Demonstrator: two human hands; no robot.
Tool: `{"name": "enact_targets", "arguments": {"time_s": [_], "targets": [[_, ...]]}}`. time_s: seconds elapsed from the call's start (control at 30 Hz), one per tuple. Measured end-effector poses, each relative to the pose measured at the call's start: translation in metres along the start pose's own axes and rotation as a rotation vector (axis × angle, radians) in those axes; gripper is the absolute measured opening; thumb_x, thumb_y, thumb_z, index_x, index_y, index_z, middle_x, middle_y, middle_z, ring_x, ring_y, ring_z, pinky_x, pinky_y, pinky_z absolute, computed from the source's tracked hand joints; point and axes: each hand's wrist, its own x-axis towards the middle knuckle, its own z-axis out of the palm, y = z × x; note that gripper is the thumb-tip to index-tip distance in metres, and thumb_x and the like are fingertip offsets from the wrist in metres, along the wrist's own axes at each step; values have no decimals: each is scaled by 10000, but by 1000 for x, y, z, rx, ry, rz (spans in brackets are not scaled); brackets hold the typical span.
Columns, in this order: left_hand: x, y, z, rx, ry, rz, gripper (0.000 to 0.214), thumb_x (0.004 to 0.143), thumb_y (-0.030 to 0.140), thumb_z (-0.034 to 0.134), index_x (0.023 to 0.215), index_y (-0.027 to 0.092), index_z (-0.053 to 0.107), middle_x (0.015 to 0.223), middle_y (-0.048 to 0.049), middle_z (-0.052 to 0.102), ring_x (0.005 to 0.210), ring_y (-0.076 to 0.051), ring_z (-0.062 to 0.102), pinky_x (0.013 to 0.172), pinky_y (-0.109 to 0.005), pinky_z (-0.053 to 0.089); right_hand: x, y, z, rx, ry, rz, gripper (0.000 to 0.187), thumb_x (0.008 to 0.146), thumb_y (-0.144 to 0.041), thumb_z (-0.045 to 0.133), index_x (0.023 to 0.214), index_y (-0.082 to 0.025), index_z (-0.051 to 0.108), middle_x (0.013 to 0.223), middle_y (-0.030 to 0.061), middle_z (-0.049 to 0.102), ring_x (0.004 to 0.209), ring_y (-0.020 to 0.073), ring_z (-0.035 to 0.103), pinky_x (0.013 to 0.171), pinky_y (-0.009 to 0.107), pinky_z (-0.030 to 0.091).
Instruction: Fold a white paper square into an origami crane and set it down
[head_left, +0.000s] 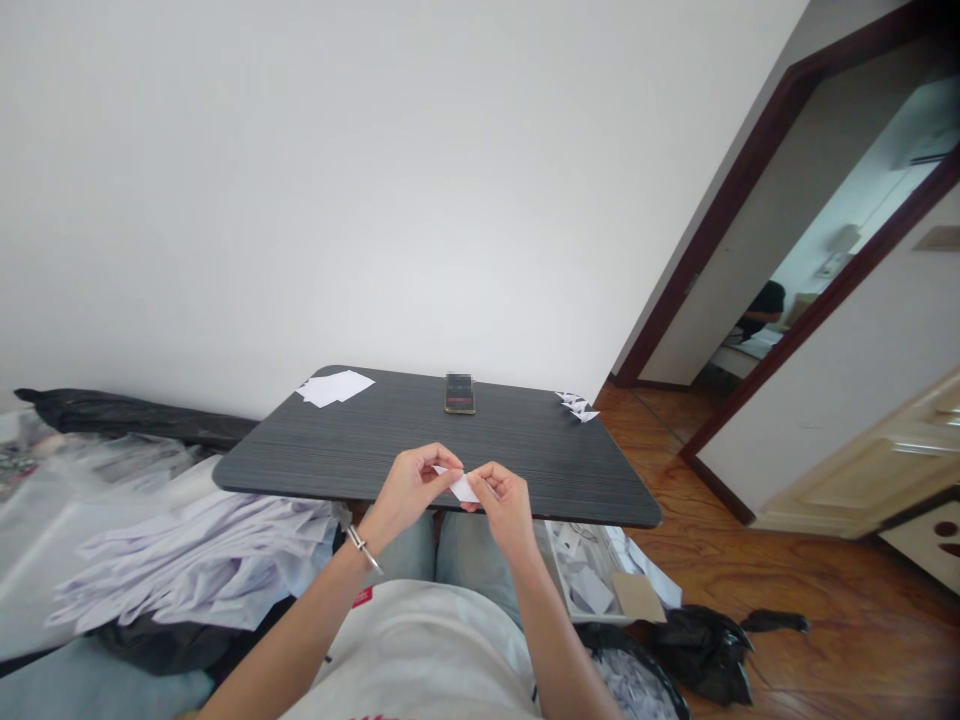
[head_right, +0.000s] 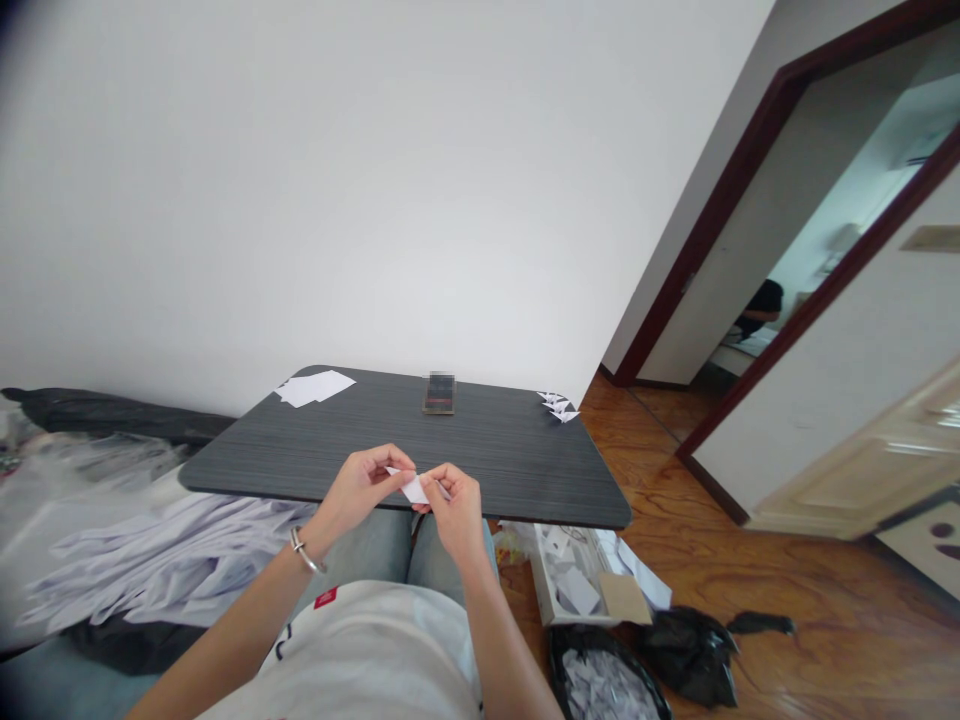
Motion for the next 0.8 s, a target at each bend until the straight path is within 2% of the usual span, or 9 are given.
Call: {"name": "enact_targets", "arguments": {"time_s": [0.17, 0.43, 0.8], "targets": [[1, -2, -2, -106, -33, -34, 212, 690, 231, 613, 863, 118, 568, 693, -25, 631, 606, -117, 585, 609, -234, 475, 0, -1, -2, 45, 22, 11, 223, 705, -364, 605, 662, -146, 582, 523, -7, 589, 447, 107, 541, 451, 224, 477], [0, 3, -8, -172, -6, -63, 160, 640, 229, 657, 713, 106, 585, 597, -5, 621, 548, -103, 570, 583, -228, 478, -1, -4, -1, 84, 37, -10, 196, 711, -332, 609, 671, -141, 594, 536, -5, 597, 465, 102, 550, 461, 218, 473], [1, 2, -10, -179, -76, -50, 161, 647, 240, 664, 666, 112, 567, 611, -6, 627, 563, -102, 575, 593, -230, 486, -3, -4, -2, -8, 8, -28, 186, 699, -338, 615, 663, -157, 596, 555, -4, 596, 497, 126, 573, 455, 221, 474]]}}
